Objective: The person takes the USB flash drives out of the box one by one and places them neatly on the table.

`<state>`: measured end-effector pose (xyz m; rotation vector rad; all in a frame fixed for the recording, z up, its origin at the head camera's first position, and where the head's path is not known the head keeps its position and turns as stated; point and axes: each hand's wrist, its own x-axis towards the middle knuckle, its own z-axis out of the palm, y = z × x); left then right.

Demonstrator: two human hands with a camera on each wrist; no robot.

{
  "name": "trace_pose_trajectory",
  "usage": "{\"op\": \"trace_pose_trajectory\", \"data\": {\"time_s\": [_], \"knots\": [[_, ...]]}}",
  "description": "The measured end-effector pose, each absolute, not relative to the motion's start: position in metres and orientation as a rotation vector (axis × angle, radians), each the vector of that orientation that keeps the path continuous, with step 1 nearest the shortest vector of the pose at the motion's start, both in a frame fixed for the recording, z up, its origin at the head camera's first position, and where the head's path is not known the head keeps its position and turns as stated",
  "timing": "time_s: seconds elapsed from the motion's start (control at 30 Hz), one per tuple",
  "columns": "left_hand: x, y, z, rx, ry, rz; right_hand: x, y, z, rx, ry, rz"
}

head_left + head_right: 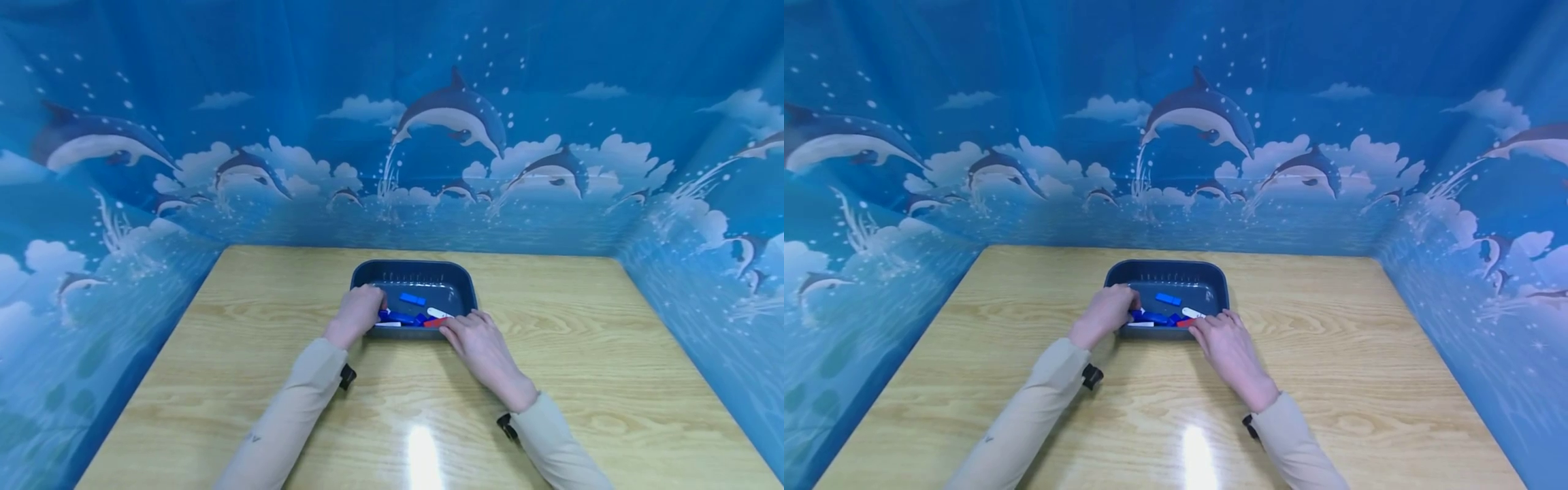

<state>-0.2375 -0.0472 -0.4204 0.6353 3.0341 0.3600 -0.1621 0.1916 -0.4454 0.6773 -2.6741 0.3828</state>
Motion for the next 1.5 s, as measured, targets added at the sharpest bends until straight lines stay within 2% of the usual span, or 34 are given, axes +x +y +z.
{"op": "trace_pose_trajectory", "data": {"time_s": [0.23,0.57,0.93,1.2,1.5], "knots": [[-0.238,-0.048,-0.420,0.623,3.032,0.453,-0.162,0.191,-0.444,0.672,-2.688,0.381],[-0.223,-0.058,-0.409,0.654,2.962,0.944,-0.160,0.189,-0.443,0.654,-2.718,0.369],[-0.185,-0.110,-0.399,0.350,2.839,1.439,-0.161,0.188,-0.444,0.678,-2.673,0.394],[-0.160,-0.147,-0.426,0.206,2.849,1.295,-0.161,0.190,-0.444,0.670,-2.681,0.428],[-0.151,-0.157,-0.445,0.174,2.802,1.121,-0.161,0.188,-0.444,0.655,-2.701,0.443]]}}
